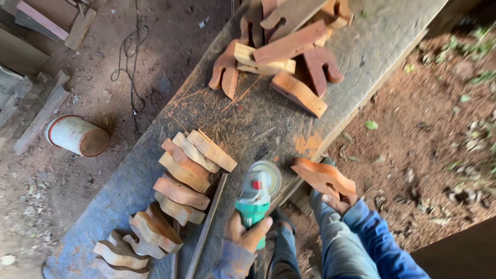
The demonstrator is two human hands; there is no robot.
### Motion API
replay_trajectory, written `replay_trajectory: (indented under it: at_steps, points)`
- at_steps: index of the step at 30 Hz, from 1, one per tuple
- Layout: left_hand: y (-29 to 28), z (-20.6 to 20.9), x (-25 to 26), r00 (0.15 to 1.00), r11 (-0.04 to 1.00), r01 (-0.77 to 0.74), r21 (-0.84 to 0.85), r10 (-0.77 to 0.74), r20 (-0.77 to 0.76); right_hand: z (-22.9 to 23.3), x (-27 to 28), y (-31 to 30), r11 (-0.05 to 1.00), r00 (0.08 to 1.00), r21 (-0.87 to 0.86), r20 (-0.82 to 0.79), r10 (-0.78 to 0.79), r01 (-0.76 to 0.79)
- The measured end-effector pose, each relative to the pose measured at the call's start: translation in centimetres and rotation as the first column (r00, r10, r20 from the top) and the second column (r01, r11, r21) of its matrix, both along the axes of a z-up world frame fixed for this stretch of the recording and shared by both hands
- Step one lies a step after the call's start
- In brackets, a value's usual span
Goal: The person uses a handheld electric sander to smooth the surfaces of several small, curved wooden pieces arranged on a workbench. They systematically sand each piece, turning them over to cover different sides, and then place the finished pieces into a separate pile on the table.
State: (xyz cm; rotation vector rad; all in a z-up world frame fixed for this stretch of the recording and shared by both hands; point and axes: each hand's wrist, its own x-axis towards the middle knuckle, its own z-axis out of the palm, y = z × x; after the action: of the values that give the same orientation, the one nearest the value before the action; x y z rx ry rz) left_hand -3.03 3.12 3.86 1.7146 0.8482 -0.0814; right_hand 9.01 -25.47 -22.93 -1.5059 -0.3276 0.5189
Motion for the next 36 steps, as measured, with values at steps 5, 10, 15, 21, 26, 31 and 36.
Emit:
replay_trajectory:
  at_steps: [5,10,15,21,26,31,36]
  points:
    - [-0.3,-2.8,-8.1,0.988,0.986,-0.134,-0.095,0.141,0.070,2.3,-1.1,-1.4,0.977,0.893,0.169,-0.448,-0.043,0.132]
    - [-1.7,-1.7,-14.8,0.946,0.953,-0.261,-0.152,0.284,0.154,6.5,-2.6,-1.3,0.965,0.840,0.181,-0.539,-0.065,0.191]
    - [-2.1,-3.2,-21.0,0.847,0.848,-0.450,-0.281,0.504,0.165,10.6,-3.8,1.6,0.983,0.955,0.185,-0.289,0.065,-0.011]
    - [-1.3,-3.2,-26.9,0.669,0.601,-0.456,-0.656,0.718,0.193,6.6,-2.0,10.9,0.984,0.982,0.023,-0.048,0.180,-0.179]
    - [-1.3,-5.0,-30.1,0.565,0.544,-0.644,-0.539,0.812,0.144,14.0,-5.0,23.2,0.967,0.890,0.105,0.424,0.169,-0.233]
    - [-1.0,-7.1,-32.3,0.523,0.502,-0.679,-0.536,0.843,0.126,18.0,-11.8,28.7,0.952,0.810,-0.206,0.504,0.301,-0.226]
    - [-0.2,-5.7,-33.1,0.607,0.571,-0.711,-0.411,0.793,0.052,19.5,-19.2,30.6,0.877,0.862,-0.326,0.250,0.441,-0.354]
